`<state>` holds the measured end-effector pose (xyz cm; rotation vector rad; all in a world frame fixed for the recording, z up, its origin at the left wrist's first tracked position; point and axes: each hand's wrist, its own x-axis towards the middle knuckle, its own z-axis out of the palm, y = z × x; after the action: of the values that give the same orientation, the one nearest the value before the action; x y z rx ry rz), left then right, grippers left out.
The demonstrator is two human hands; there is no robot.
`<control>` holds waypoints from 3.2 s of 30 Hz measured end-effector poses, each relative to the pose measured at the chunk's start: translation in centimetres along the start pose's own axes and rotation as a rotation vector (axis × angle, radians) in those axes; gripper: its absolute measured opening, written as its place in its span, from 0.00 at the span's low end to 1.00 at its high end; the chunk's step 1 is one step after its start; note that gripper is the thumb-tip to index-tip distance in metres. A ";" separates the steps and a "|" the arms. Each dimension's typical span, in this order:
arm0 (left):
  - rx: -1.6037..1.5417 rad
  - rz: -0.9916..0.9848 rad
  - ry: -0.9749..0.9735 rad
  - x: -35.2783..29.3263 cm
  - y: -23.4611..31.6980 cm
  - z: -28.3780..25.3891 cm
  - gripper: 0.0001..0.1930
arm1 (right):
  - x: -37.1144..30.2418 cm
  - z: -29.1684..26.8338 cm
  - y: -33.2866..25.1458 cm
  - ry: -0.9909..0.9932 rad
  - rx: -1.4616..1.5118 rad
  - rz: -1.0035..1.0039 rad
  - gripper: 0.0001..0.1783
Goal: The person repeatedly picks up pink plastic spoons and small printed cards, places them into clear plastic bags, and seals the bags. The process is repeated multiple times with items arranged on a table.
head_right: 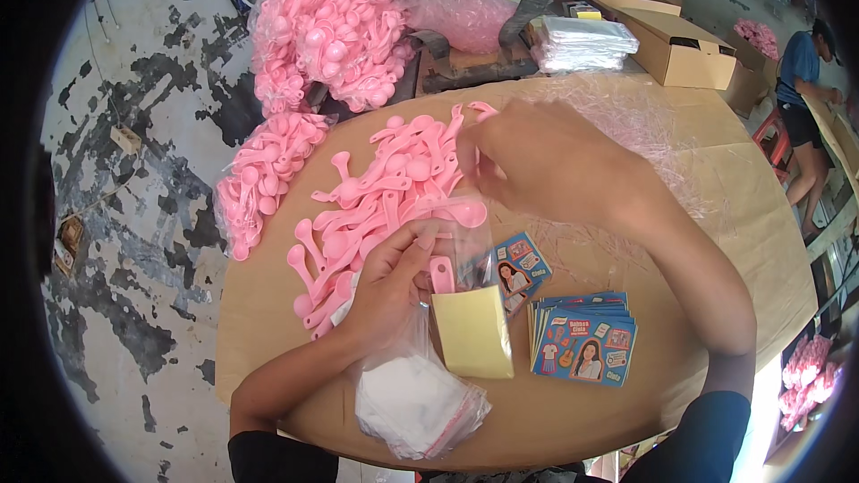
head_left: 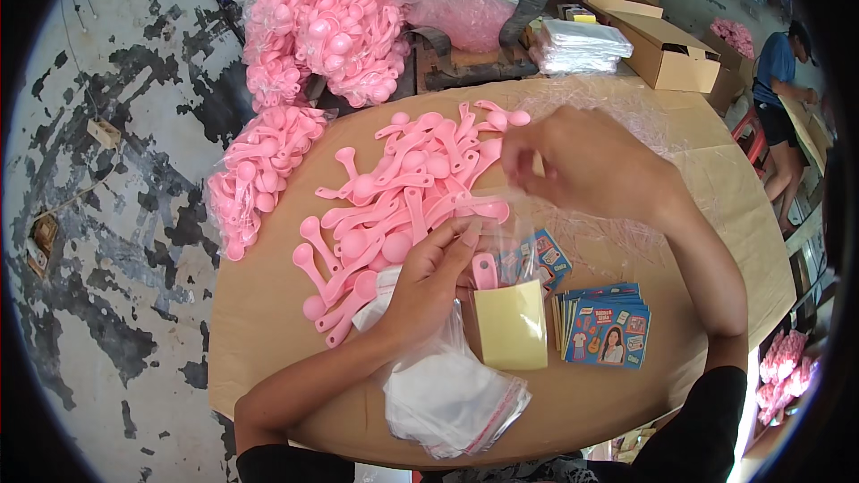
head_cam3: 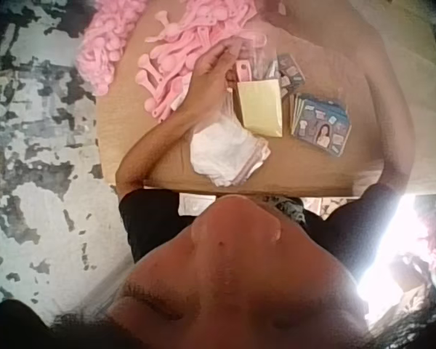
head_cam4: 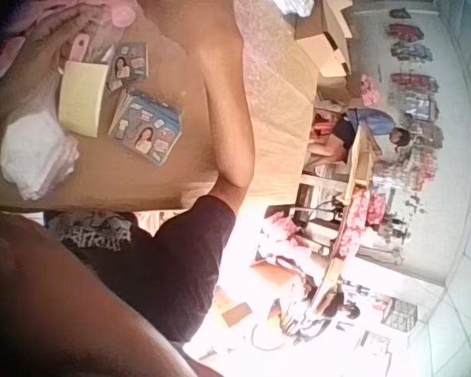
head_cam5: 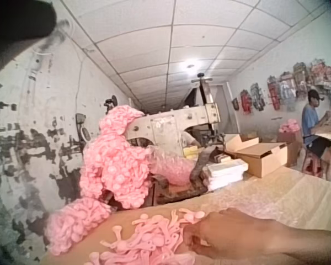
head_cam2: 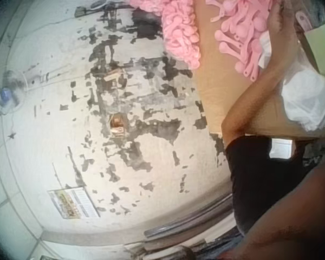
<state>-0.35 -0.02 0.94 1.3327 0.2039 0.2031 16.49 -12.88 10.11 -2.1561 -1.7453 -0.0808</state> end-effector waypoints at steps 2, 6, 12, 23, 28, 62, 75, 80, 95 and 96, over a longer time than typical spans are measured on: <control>0.003 -0.003 0.029 -0.2 0.3 0.4 0.17 | 0.0 0.1 -0.2 0.166 -0.037 -0.017 0.06; 0.028 0.039 0.002 -0.4 0.2 0.6 0.17 | -0.5 1.2 -1.1 0.227 -0.114 -0.349 0.07; 0.107 -0.028 -0.028 -0.5 -0.2 -0.3 0.14 | 0.0 2.7 -1.5 0.087 -0.186 -0.362 0.09; 0.177 0.078 -0.053 0.1 -1.1 -0.2 0.14 | 0.2 2.4 -1.1 -0.005 -0.226 -0.394 0.08; 0.211 0.216 -0.089 -0.5 -1.2 0.0 0.17 | 1.2 2.4 -0.1 0.305 0.098 -0.047 0.09; -0.115 0.023 -0.088 -0.6 -0.5 -0.8 0.16 | -7.8 -9.1 6.6 0.002 1.242 -0.410 0.06; -0.151 -0.019 -0.100 -0.9 -0.4 -1.0 0.15 | -6.5 0.4 0.7 0.078 0.372 0.129 0.09; -0.069 0.015 -0.094 -0.3 -0.9 0.0 0.20 | -6.1 6.2 -0.6 0.078 0.723 0.202 0.10; 0.052 0.042 -0.136 0.1 -1.0 -0.6 0.21 | -5.9 6.6 0.6 -0.067 1.027 0.088 0.12; -0.007 0.004 -0.126 0.1 -0.8 -0.6 0.20 | -6.0 6.7 0.8 -0.064 1.005 0.154 0.12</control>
<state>-0.33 0.35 0.00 1.3341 0.0934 0.1228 14.60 -16.54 2.06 -1.5066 -1.2112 0.7450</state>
